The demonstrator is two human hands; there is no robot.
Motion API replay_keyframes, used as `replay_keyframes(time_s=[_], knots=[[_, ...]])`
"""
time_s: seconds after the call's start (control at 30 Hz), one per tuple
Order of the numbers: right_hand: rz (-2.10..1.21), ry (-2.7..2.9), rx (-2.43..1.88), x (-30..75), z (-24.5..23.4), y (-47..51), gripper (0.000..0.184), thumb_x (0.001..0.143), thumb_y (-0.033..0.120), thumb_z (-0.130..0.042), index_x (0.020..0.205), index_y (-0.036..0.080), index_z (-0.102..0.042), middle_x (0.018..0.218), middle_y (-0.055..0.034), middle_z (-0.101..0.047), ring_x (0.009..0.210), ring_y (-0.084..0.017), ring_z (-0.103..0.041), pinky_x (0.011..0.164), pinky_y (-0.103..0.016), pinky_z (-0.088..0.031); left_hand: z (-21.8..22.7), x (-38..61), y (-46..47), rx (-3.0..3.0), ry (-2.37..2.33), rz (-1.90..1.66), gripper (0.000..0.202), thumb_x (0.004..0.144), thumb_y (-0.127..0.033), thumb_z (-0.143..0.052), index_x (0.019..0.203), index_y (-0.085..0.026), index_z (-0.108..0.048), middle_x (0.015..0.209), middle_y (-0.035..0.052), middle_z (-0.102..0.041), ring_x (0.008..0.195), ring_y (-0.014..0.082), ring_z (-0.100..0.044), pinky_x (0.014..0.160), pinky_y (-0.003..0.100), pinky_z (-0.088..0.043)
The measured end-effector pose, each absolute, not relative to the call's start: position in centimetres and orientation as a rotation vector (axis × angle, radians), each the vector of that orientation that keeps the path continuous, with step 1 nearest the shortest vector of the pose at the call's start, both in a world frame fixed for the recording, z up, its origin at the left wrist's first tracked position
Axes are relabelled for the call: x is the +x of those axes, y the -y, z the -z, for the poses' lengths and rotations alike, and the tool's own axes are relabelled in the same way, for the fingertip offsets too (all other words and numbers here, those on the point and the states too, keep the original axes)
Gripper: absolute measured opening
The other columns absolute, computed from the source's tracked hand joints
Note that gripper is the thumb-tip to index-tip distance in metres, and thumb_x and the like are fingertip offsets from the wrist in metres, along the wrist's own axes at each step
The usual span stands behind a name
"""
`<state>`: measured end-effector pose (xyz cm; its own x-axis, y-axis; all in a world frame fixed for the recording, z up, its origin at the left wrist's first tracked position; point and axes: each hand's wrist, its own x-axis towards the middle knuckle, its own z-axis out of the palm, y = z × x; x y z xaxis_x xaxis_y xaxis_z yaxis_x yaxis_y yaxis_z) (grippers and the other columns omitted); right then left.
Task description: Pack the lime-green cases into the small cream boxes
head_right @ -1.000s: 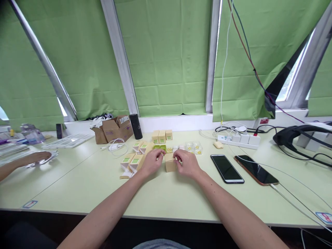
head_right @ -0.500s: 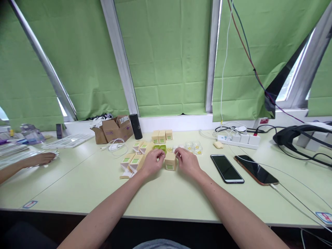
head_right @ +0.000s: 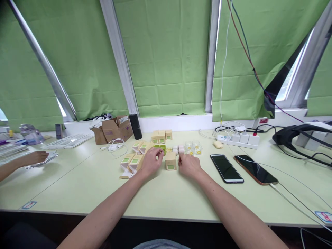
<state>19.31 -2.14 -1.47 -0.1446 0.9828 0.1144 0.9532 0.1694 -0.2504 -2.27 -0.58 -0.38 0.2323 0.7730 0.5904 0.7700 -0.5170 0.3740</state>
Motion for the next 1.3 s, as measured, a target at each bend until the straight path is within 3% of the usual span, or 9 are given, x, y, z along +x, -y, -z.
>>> replay_keyframes(time_s=[0.13,0.23,0.43,0.63,0.8,1.0,1.3], knots=[[-0.154,2.204,-1.859,19.2,1.5,2.3,0.014,0.092,0.026,-0.058,0.103,0.023,-0.067,0.105,-0.0085,-0.078,0.098,-0.028,-0.073,0.071,-0.031,-0.042,-0.1,-2.0,1.2,2.506,-1.388,-1.215,0.011,0.098,-0.024,-0.055,0.101,-0.022,-0.066,0.095,0.0066,-0.069,0.111,0.0272,-0.058,0.097,0.043,-0.049],[-0.155,2.207,-1.864,19.2,1.5,2.2,0.014,0.093,0.027,-0.058,0.103,0.024,-0.067,0.104,-0.0085,-0.079,0.098,-0.028,-0.074,0.072,-0.031,-0.043,-0.6,-1.6,1.8,2.584,-1.308,-1.142,0.019,0.095,-0.026,-0.058,0.114,-0.023,-0.062,0.111,0.0075,-0.07,0.128,0.0313,-0.048,0.108,0.05,-0.044],[-0.143,2.203,-1.876,19.3,1.6,2.2,0.016,0.094,0.03,-0.058,0.105,0.024,-0.068,0.105,-0.0096,-0.078,0.098,-0.028,-0.074,0.073,-0.033,-0.045,-2.2,-0.4,2.6,2.755,-1.242,-0.924,0.046,0.088,-0.032,-0.067,0.131,-0.025,-0.053,0.14,0.0107,-0.057,0.134,0.0342,-0.043,0.113,0.056,-0.039],[-0.145,2.202,-1.871,19.2,1.5,2.4,0.015,0.094,0.029,-0.058,0.104,0.024,-0.068,0.104,-0.0095,-0.078,0.099,-0.029,-0.074,0.074,-0.033,-0.045,-3.7,0.3,2.7,2.858,-1.182,-0.598,0.059,0.078,-0.02,-0.068,0.134,-0.027,-0.05,0.134,0.0094,-0.061,0.132,0.0337,-0.046,0.113,0.051,-0.039],[-0.148,2.202,-1.861,19.2,1.3,2.4,0.016,0.094,0.028,-0.058,0.105,0.023,-0.068,0.104,-0.0105,-0.078,0.098,-0.029,-0.074,0.073,-0.033,-0.044,-4.4,0.9,2.3,2.922,-1.226,-0.371,0.056,0.07,-0.008,-0.066,0.122,-0.026,-0.055,0.115,0.0101,-0.066,0.119,0.0336,-0.054,0.098,0.044,-0.044],[-0.14,2.21,-1.868,19.0,1.3,2.5,0.015,0.095,0.028,-0.057,0.103,0.023,-0.068,0.104,-0.0105,-0.078,0.098,-0.028,-0.073,0.074,-0.032,-0.044,-5.7,1.2,0.7,2.92,-1.222,-0.281,0.054,0.068,-0.011,-0.072,0.118,-0.025,-0.059,0.096,0.0078,-0.066,0.111,0.0345,-0.058,0.092,0.039,-0.045],[-0.141,2.22,-1.88,19.1,1.4,2.4,0.017,0.096,0.029,-0.055,0.105,0.022,-0.068,0.107,-0.0116,-0.077,0.1,-0.029,-0.072,0.074,-0.033,-0.044,-9.9,1.7,-5.4,2.919,-1.519,-0.293,0.066,0.07,-0.01,-0.069,0.133,-0.022,-0.053,0.121,0.0116,-0.068,0.119,0.0331,-0.057,0.1,0.039,-0.041]])
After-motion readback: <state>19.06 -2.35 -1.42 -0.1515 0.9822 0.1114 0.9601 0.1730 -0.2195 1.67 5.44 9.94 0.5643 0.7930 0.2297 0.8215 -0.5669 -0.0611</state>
